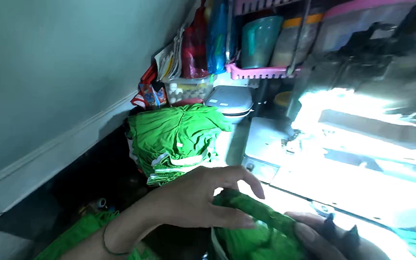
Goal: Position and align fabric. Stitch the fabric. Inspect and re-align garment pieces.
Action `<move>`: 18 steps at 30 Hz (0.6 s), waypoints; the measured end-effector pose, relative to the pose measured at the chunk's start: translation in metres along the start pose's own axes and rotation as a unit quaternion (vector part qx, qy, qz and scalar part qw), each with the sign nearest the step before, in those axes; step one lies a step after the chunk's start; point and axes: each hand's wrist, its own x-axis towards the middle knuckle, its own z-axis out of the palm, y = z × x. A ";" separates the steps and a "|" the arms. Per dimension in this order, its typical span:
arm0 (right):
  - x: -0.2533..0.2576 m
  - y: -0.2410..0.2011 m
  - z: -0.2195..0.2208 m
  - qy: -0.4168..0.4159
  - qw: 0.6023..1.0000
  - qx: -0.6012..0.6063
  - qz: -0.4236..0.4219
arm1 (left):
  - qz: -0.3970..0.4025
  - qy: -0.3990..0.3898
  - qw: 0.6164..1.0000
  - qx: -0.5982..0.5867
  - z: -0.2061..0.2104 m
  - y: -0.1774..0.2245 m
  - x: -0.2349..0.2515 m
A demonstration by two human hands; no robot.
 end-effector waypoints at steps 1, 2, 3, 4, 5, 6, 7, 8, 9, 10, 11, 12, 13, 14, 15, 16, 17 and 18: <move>0.002 0.000 -0.002 0.018 1.000 -0.012 0.000 | -0.003 0.001 1.000 0.008 -0.001 -0.005 0.001; 0.004 0.000 -0.005 0.033 0.999 -0.031 -0.002 | -0.005 0.008 1.000 0.024 -0.003 -0.010 0.001; 0.006 0.001 -0.007 0.045 0.997 -0.059 -0.008 | -0.010 0.022 0.998 0.054 -0.004 -0.013 0.001; 0.008 0.002 -0.010 0.052 0.994 -0.096 -0.021 | -0.016 0.046 0.994 0.095 -0.005 -0.017 0.003; 0.009 0.003 -0.012 0.056 0.988 -0.136 -0.038 | -0.020 0.075 0.987 0.139 -0.005 -0.021 0.006; 0.011 0.003 -0.013 0.056 0.982 -0.175 -0.048 | -0.023 0.106 0.978 0.178 -0.005 -0.027 0.009; 0.011 0.005 -0.012 0.059 0.976 -0.206 -0.045 | -0.032 0.133 0.970 0.200 -0.004 -0.033 0.014; 0.011 0.007 -0.009 0.070 0.971 -0.228 -0.029 | -0.047 0.151 0.968 0.195 -0.002 -0.040 0.019; 0.011 0.010 -0.004 0.086 0.968 -0.235 -0.005 | -0.064 0.164 0.970 0.166 0.001 -0.046 0.027; 0.012 0.015 -0.001 0.102 0.968 -0.227 0.021 | -0.084 0.177 0.973 0.126 0.005 -0.052 0.037; 0.015 0.023 0.001 0.113 0.970 -0.212 0.043 | -0.106 0.188 0.972 0.094 0.010 -0.058 0.048; 0.020 0.033 0.002 0.123 0.972 -0.188 0.065 | -0.119 0.201 0.969 0.081 0.014 -0.064 0.061; 0.025 0.044 0.002 0.132 0.974 -0.159 0.096 | -0.116 0.212 0.966 0.092 0.017 -0.070 0.074; 0.030 0.056 -0.001 0.133 0.974 -0.124 0.138 | -0.099 0.220 0.964 0.115 0.018 -0.074 0.086; 0.034 0.069 -0.005 0.139 0.973 -0.085 0.165 | -0.072 0.227 0.961 0.141 0.018 -0.075 0.098; 0.036 0.079 -0.009 0.148 0.973 -0.040 0.173 | -0.047 0.228 0.960 0.158 0.019 -0.077 0.108; 0.037 0.086 -0.014 0.158 0.971 0.004 0.178 | -0.034 0.220 0.961 0.165 0.021 -0.079 0.117; 0.036 0.090 -0.022 0.174 0.968 0.032 0.176 | -0.023 0.201 0.963 0.179 0.024 -0.082 0.124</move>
